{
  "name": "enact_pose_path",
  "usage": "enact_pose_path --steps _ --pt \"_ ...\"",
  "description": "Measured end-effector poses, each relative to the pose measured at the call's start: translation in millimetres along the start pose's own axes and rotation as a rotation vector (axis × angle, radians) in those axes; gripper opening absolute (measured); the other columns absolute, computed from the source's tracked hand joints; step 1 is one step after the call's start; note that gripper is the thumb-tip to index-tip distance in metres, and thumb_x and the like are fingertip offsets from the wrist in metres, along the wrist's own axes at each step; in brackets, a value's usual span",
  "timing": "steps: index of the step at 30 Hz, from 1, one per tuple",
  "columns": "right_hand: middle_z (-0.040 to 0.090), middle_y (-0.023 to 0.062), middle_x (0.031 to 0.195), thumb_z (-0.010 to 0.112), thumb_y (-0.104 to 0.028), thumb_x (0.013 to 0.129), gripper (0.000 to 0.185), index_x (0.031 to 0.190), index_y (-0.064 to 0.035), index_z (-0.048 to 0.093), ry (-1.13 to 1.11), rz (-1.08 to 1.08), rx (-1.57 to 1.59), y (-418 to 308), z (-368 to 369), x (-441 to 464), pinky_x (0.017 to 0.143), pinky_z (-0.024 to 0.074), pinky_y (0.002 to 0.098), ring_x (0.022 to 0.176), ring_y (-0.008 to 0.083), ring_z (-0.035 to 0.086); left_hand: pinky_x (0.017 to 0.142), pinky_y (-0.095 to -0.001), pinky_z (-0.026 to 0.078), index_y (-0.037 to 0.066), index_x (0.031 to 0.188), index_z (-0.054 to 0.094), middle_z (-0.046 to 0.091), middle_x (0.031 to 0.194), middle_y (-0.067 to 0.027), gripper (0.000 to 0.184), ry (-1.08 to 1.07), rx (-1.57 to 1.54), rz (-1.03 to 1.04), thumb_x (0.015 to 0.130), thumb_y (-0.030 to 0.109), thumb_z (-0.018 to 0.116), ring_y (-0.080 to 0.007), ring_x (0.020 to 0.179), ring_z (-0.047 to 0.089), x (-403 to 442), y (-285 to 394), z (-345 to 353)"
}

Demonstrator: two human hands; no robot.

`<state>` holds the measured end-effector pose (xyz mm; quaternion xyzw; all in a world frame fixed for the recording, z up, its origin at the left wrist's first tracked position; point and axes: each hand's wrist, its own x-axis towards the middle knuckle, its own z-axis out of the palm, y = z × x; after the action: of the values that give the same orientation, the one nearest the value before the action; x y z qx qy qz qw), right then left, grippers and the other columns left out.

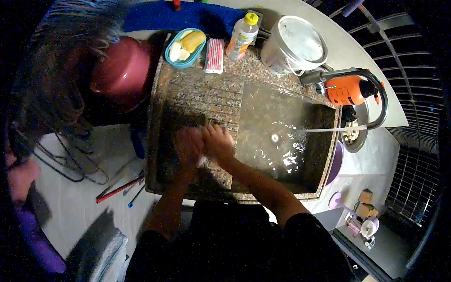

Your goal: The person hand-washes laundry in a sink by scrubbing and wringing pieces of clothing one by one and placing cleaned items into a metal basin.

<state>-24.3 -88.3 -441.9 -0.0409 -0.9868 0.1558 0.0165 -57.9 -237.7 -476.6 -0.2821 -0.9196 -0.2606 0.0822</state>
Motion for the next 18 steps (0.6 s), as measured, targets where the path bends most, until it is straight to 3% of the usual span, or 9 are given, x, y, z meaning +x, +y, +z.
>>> enact_pose_path --steps 2,4,6,8,11,14,15,18 --pt "0.067 0.01 0.096 0.065 -0.032 0.084 0.029 0.101 -0.0088 0.066 -0.011 0.06 0.1 -0.7 4.7 18.2 0.076 0.0505 0.0475 0.089 0.0302 0.064 0.087 -0.0491 0.052 0.007 0.113 0.063 0.064 0.114 -0.0167 0.025 -0.08 0.109 -0.026 0.097 0.025 0.057 -0.0385 0.103 0.063 -2.1 -25.4 28.3" --pt "0.067 0.0077 0.073 0.062 -0.034 0.087 0.024 0.085 -0.0106 0.066 -0.123 0.189 0.209 18.6 75.3 31.5 0.057 0.0511 0.047 0.065 0.0295 0.065 0.085 -0.0478 0.053 0.008 0.113 0.064 0.066 0.111 -0.0147 0.025 -0.127 0.2 0.003 0.096 0.026 0.057 -0.0376 0.1 0.064 5.5 -45.0 51.6" --pt "0.067 0.0091 0.068 0.06 -0.036 0.089 0.027 0.086 -0.0104 0.067 -0.174 0.138 0.125 22.1 81.7 39.9 0.048 0.0481 0.0491 0.058 0.0303 0.065 0.082 -0.0464 0.054 0.009 0.113 0.065 0.068 0.108 -0.0127 0.026 -0.168 0.349 0.077 0.096 0.027 0.057 -0.0366 0.098 0.065 22.1 -60.3 72.8" --pt "0.066 0.0093 0.063 0.058 -0.037 0.091 0.029 0.087 -0.0092 0.066 -0.145 0.209 0.203 7.4 33.4 41.7 0.058 0.0508 0.0516 0.056 0.0319 0.065 0.08 -0.0451 0.056 0.01 0.112 0.066 0.07 0.104 -0.0107 0.027 -0.206 0.434 0.064 0.096 0.028 0.057 -0.0356 0.096 0.067 33.8 -66.7 83.0" --pt "0.07 0.0149 0.082 0.055 -0.038 0.093 0.035 0.104 -0.0068 0.066 -0.349 0.29 0.302 8.9 21.6 46.0 0.076 0.0517 0.0523 0.076 0.0344 0.068 0.077 -0.0428 0.056 0.009 0.112 0.066 0.071 0.099 -0.0109 0.028 -0.251 0.314 -0.124 0.096 0.029 0.056 -0.0351 0.09 0.067 58.2 -43.0 47.7" --pt "0.067 0.0217 0.113 0.058 -0.036 0.092 0.044 0.124 -0.0059 0.059 0.186 0.073 0.299 11.4 3.3 9.7 0.096 0.0461 0.0517 0.106 0.0361 0.063 0.078 -0.0425 0.054 0.006 0.114 0.065 0.07 0.095 -0.0147 0.032 -0.076 -0.122 -0.164 0.095 0.03 0.057 -0.0364 0.087 0.066 57.9 -16.2 15.9" --pt "0.056 0.0223 0.132 0.062 -0.027 0.09 0.053 0.138 -0.0066 0.051 0.181 0.085 0.336 18.8 -12.8 -3.3 0.104 0.0429 0.0485 0.124 0.0378 0.052 0.079 -0.0435 0.054 0.005 0.115 0.064 0.07 0.096 -0.0158 0.033 -0.045 -0.179 -0.125 0.094 0.03 0.058 -0.0374 0.088 0.065 55.1 -11.6 7.0" --pt "0.058 0.0204 0.129 0.066 -0.019 0.086 0.055 0.137 -0.0057 0.051 0.274 0.22 0.515 70.6 -57.7 -55.5 0.105 0.0431 0.0478 0.119 0.0401 0.055 0.086 -0.0477 0.051 0.003 0.12 0.061 0.066 0.106 -0.0202 0.039 -0.024 -0.104 -0.005 0.092 0.029 0.061 -0.0401 0.097 0.062 37.3 -12.5 -9.8"
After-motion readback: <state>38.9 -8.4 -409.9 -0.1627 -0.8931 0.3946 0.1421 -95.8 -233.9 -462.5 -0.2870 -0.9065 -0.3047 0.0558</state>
